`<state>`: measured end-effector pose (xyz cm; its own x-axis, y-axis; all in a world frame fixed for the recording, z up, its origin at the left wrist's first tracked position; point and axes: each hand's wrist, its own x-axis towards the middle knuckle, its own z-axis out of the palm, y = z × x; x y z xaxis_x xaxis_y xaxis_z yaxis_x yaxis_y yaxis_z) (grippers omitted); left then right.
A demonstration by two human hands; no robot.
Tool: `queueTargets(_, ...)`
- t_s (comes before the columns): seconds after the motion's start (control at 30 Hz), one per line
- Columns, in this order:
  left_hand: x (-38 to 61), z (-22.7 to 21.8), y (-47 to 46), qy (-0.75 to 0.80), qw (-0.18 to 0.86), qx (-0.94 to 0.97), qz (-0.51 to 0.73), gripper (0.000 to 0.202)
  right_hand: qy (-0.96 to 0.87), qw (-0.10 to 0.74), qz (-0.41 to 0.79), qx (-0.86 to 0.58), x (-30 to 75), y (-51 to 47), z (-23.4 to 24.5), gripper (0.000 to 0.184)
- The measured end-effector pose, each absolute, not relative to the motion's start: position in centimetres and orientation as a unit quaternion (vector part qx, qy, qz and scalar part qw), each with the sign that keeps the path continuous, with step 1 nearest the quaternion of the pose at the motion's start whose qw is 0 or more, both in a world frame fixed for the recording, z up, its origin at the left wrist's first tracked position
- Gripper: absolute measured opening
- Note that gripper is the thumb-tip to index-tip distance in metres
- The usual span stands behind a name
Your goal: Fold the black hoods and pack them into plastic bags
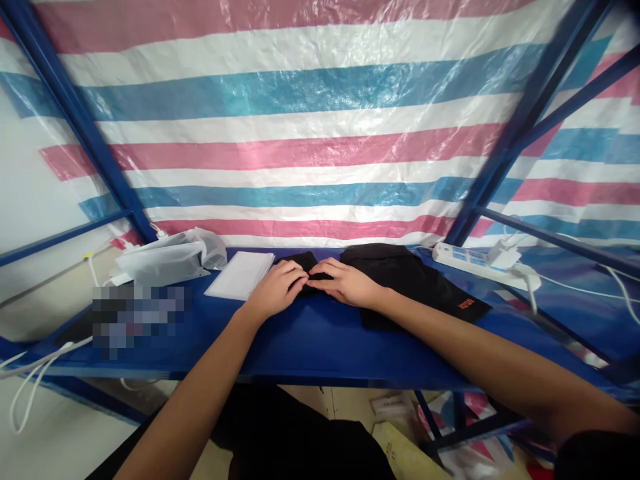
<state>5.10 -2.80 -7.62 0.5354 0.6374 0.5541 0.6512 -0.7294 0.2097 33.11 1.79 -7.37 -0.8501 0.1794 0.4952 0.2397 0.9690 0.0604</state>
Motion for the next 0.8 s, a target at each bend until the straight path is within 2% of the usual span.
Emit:
queueTargets(0.2, 5.2, -8.6, -2.4, -0.367, -0.029, -0.886, -0.282, 0.029, -0.973, 0.209, -0.031, -0.095, 34.2, 2.2, -7.1, 0.057)
queueTargets(0.3, 4.9, -9.4, -1.7, -0.370, -0.032, -0.882, -0.290, 0.037, -0.969, 0.217, -0.011, -0.117, 34.1, 3.3, -7.8, 0.052)
queueTargets(0.5, 5.4, -9.2, -2.8, -0.375, 0.080, -0.893, -0.234, 0.047, -0.958, 0.251, -0.006, -0.137, 32.7, 4.8, -8.6, 0.040)
queueTargets(0.67, 6.5, -8.8, -3.2, -0.399, 0.150, -0.876, -0.226, 0.064, -0.892, 0.339, 0.181, -0.237, 32.5, 5.3, -8.6, 0.037)
queueTargets(0.8, 6.6, -9.1, -2.6, -0.409, 0.159, -0.871, -0.220, 0.064, -0.808, 0.342, 0.374, -0.301, 33.0, 5.8, -8.9, 0.048)
